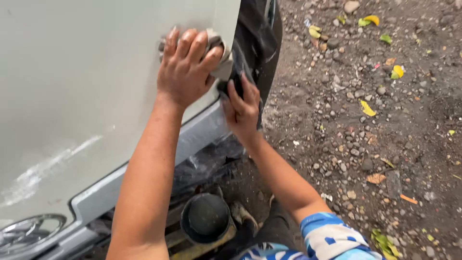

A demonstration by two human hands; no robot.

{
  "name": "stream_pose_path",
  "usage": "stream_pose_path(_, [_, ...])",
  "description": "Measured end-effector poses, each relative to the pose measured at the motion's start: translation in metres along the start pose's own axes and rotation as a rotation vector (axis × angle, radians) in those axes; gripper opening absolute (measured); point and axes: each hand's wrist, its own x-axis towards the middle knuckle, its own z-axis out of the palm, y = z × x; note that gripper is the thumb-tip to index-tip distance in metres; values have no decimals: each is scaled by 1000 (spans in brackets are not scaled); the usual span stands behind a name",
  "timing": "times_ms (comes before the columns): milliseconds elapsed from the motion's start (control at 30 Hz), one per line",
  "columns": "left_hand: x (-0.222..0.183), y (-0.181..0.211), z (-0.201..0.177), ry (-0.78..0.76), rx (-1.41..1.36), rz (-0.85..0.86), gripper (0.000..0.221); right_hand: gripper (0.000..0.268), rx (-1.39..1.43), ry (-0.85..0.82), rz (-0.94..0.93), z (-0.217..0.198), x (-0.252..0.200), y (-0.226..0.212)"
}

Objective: Sanding the surface of a car part near the front bumper to prepare it for painting.

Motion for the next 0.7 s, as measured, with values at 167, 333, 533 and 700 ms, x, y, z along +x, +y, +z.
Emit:
stream_pose_path(167, [16,8,2,14,-8,-5,42,47,-8,-38,25,-14,-54,16])
stream_pose_path(333, [20,6,1,-5,-11,-11,42,53,-35,26,62,-11,52,7])
stream_pose_path(533, [24,3,5,2,-11,-30,45,49,-22,-33,98,-10,-35,8])
stream_pose_path(700, [34,1,11,37,-4,-7,43,48,-31,7,89,-7,44,27])
